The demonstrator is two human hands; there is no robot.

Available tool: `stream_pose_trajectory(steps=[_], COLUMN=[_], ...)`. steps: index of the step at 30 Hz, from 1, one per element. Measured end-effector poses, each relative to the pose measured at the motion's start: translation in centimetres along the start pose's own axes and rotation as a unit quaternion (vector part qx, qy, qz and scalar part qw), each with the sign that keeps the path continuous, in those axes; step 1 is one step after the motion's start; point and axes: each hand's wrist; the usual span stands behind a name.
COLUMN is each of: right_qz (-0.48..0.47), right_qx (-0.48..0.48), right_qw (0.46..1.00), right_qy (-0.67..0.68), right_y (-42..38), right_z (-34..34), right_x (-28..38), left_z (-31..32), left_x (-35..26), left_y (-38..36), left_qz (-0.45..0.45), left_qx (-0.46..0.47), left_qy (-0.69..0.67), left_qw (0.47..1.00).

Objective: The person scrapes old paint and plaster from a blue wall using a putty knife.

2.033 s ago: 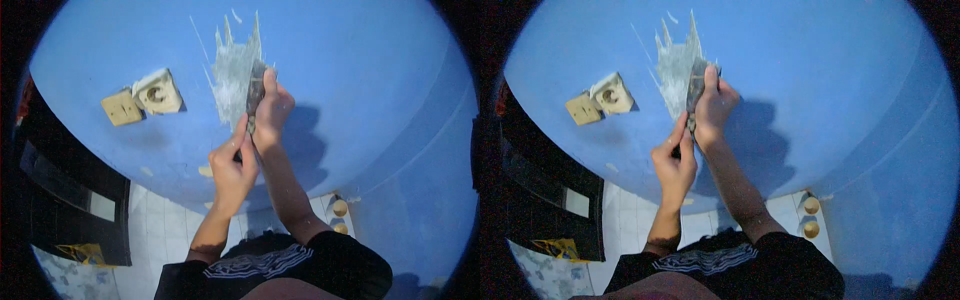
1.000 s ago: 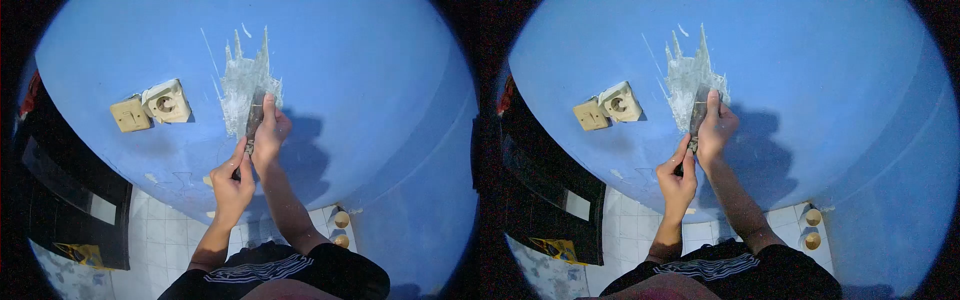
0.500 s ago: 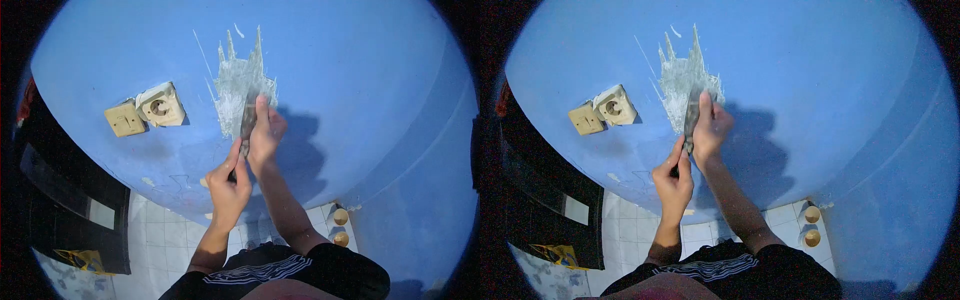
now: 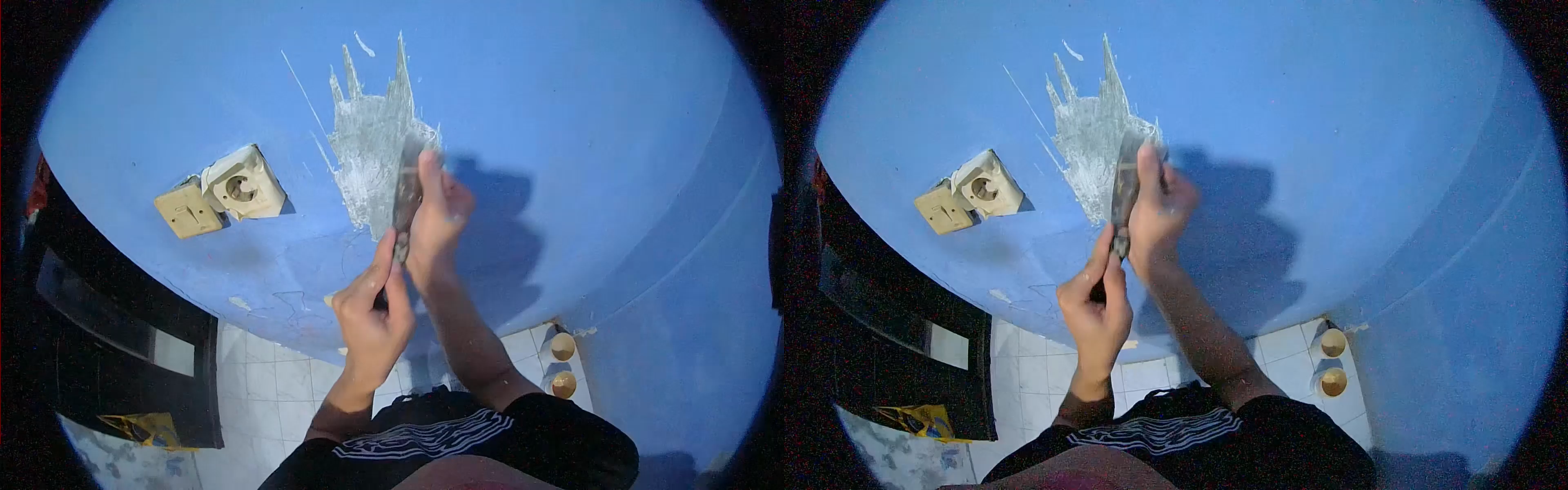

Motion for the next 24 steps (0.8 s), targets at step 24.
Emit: stream_pose_trajectory(steps=[24], right_qz=[0.041], right_qx=[0.034], right_qw=[0.993], right_qy=[0.107], right_y=[3.5], right_z=[-0.5], right_x=[4.8], left_z=[1.9], left_x=[-1.9], left_y=[3.9], left_qz=[0.111], left_qx=[-0.015], left_qy=[-0.024], left_qw=[0.993])
Point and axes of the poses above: each hand's wrist, its own y-axis towards the middle knuckle, its own z-axis out of the palm, x = y × z, and after that the axes turned 14 degrees about x, right-handed
